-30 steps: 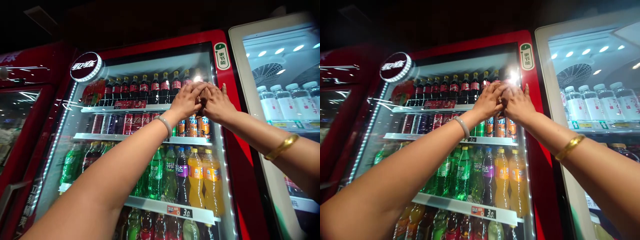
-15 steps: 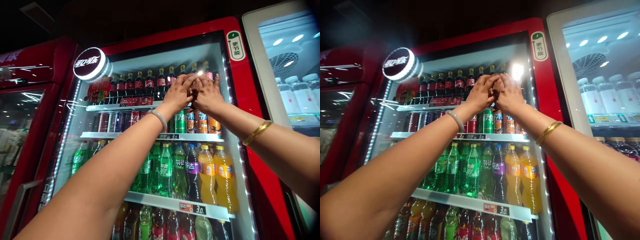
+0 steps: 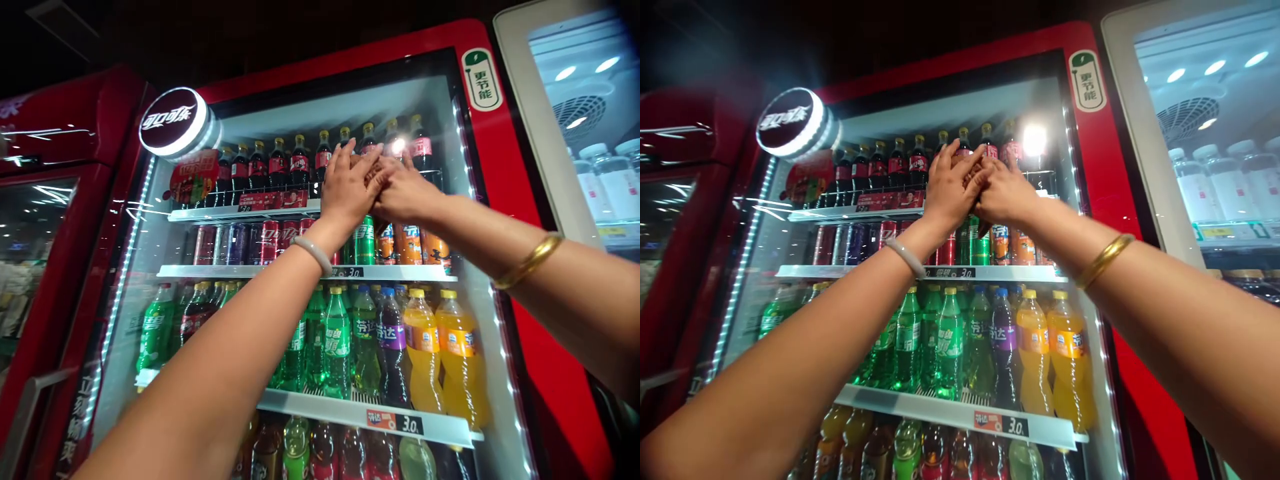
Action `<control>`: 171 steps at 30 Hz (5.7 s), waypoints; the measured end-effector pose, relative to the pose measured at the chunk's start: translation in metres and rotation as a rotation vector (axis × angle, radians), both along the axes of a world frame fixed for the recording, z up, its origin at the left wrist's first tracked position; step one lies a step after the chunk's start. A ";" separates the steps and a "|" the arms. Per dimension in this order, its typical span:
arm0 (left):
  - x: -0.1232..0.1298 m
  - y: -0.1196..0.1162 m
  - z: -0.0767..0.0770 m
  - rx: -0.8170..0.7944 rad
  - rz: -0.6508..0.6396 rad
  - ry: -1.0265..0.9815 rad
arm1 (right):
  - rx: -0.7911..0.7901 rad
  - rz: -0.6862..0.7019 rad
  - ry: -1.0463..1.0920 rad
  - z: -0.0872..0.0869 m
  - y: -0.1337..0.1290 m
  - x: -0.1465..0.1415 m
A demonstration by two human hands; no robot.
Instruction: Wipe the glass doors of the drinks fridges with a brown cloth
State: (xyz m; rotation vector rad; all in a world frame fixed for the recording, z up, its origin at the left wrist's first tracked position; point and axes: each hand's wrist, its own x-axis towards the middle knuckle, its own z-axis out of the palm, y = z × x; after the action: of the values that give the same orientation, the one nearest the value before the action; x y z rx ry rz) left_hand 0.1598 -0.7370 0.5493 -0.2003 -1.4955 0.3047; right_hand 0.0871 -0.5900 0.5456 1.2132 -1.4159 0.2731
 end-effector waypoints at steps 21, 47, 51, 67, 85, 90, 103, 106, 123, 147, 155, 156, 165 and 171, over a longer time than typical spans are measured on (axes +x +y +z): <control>0.021 -0.017 -0.015 -0.172 0.180 -0.109 | -0.443 -0.155 -0.053 -0.019 -0.002 -0.029; -0.005 0.000 -0.010 -0.022 0.137 0.002 | -0.519 -0.014 -0.011 -0.029 -0.002 -0.023; 0.012 0.002 -0.063 -0.098 0.257 -0.098 | -0.515 -0.004 -0.029 -0.030 -0.002 -0.024; 0.016 -0.060 0.006 -0.051 0.013 0.124 | -0.450 0.030 -0.146 0.001 -0.073 0.022; 0.060 -0.091 0.026 0.076 0.338 0.212 | -0.430 0.102 -0.026 -0.017 -0.110 0.041; 0.072 -0.084 -0.048 0.031 0.367 0.072 | -0.416 0.067 -0.035 -0.021 -0.105 0.039; 0.092 -0.122 0.001 0.099 0.284 0.098 | -0.505 0.044 -0.169 -0.026 -0.169 0.081; 0.100 -0.132 -0.039 0.073 0.289 0.079 | -0.486 0.015 -0.168 -0.032 -0.164 0.083; 0.104 -0.136 -0.038 0.142 0.257 0.085 | -0.491 0.001 -0.172 -0.034 -0.164 0.085; 0.145 -0.173 -0.076 0.024 0.438 -0.039 | -0.341 0.092 -0.094 -0.037 -0.172 0.091; 0.144 -0.174 -0.025 0.118 0.451 0.021 | -0.374 0.091 -0.139 -0.047 -0.219 0.125; 0.142 -0.173 -0.028 0.131 0.449 0.047 | -0.373 0.104 -0.123 -0.049 -0.221 0.125; 0.151 -0.185 -0.080 0.110 0.503 0.027 | -0.369 0.107 -0.054 -0.058 -0.217 0.122; 0.165 -0.197 -0.065 -0.012 0.564 -0.034 | -0.399 0.158 -0.033 -0.058 -0.221 0.118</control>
State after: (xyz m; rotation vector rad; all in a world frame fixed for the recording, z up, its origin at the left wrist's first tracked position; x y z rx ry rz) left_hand 0.3244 -0.9341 0.4848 0.2154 -1.5642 0.7631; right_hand 0.2050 -0.8115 0.4874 0.9919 -1.2212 0.6559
